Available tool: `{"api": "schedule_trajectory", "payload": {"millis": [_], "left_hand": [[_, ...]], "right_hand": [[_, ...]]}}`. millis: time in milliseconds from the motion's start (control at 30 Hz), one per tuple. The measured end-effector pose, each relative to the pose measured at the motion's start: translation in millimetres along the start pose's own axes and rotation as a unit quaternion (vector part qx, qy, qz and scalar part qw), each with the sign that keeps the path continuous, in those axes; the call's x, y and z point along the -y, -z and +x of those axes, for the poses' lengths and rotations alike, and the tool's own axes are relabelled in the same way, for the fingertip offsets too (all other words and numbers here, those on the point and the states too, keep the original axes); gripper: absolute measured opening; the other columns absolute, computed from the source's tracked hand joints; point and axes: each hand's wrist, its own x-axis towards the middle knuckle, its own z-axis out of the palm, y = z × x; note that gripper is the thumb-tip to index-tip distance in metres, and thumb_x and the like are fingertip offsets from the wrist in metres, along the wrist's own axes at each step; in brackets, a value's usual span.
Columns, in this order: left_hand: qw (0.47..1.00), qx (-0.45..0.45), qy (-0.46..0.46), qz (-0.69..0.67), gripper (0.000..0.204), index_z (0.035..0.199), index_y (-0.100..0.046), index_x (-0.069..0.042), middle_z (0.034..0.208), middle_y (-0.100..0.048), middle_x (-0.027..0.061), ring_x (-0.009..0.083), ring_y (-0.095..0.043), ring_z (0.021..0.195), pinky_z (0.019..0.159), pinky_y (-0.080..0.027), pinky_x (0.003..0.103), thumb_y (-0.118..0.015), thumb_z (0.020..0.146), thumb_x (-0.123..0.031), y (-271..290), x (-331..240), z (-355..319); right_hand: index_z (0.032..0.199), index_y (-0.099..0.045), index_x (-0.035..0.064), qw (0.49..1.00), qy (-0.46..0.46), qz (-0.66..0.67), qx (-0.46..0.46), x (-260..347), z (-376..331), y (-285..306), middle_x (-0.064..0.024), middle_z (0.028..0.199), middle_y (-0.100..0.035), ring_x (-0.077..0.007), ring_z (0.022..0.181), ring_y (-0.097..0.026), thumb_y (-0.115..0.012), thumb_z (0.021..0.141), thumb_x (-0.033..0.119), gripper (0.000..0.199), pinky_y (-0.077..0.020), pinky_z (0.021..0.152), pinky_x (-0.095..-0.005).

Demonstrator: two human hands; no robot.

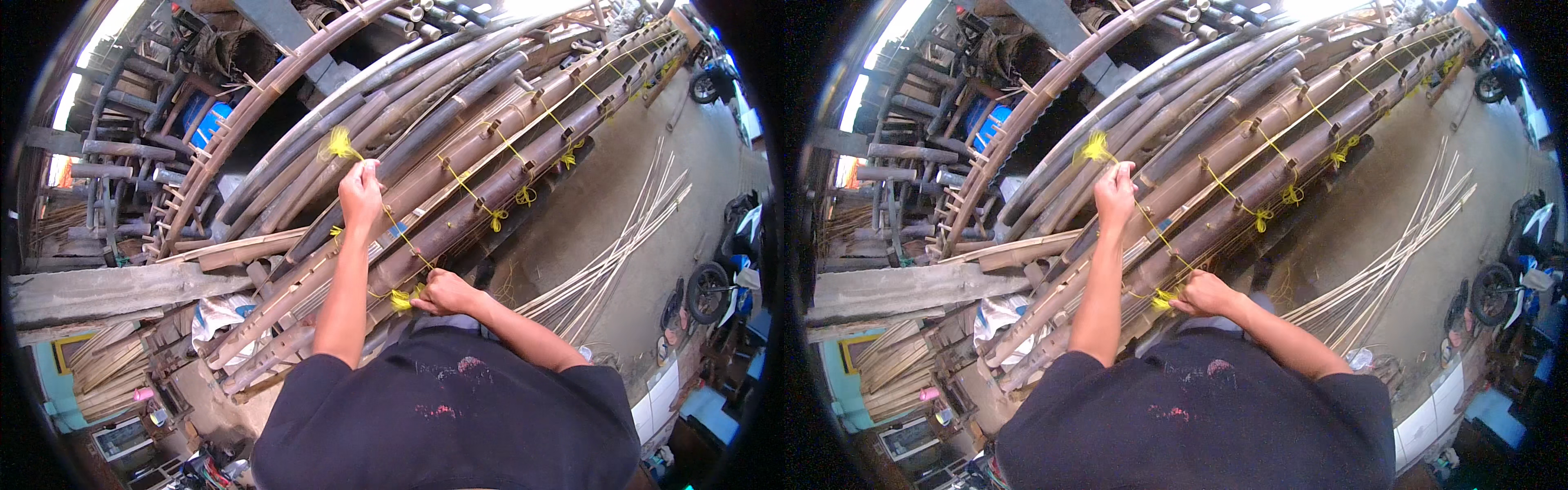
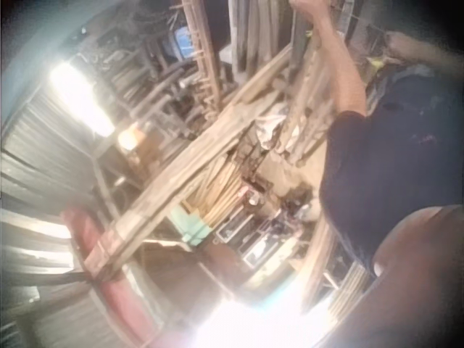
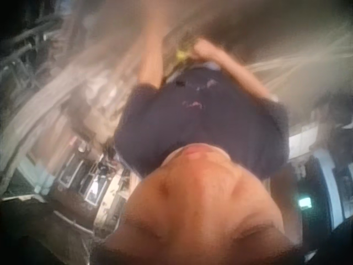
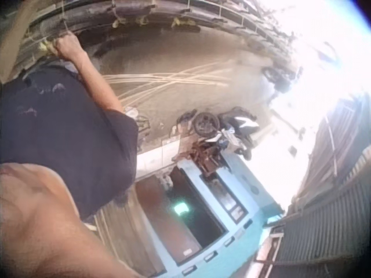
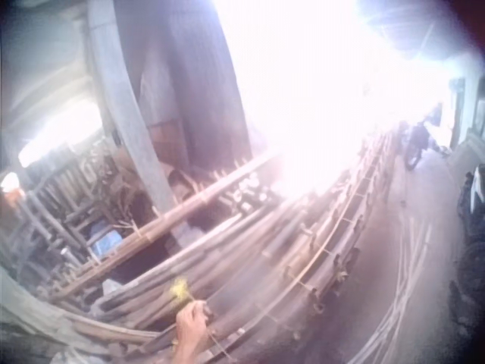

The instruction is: The person repeatedly ties thin bamboo rods to a larger bamboo rack using yellow string. They wrap the string around the rods and rack, then tie knots to secure the rods in place. The person works methodically along the length of the rack, securing multiple rods one at a time.

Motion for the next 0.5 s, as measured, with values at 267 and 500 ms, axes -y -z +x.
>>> {"api": "schedule_trajectory", "payload": {"millis": [267,500], "left_hand": [[0.96,0.043,-0.059,0.271,0.044,0.127,-0.06,-0.006,0.107,-0.071,0.0201,0.0365,-0.068,0.102,0.087,-0.052,0.045,-0.062,0.094,-0.034,32,138,31],[0.928,0.219,0.144,0.263,0.029,0.087,-0.072,-0.001,0.096,-0.068,0.0264,0.0381,-0.068,0.096,0.084,-0.052,0.047,-0.057,0.091,-0.026,140,81,-94]], "right_hand": [[0.087,-0.068,0.0037,0.992,-0.047,-0.113,0.038,29,28,10,-0.0159,0.088,-0.07,-0.0341,0.085,-0.067,-0.068,0.076,0.023,0.022,-0.0507,0.084,-0.0443],[0.117,-0.062,0.0125,0.642,-0.35,0.675,0.101,73,48,-64,-0.0019,0.106,-0.066,-0.0151,0.096,-0.062,-0.06,0.098,0.037,0.031,-0.0495,0.084,-0.0314]]}}
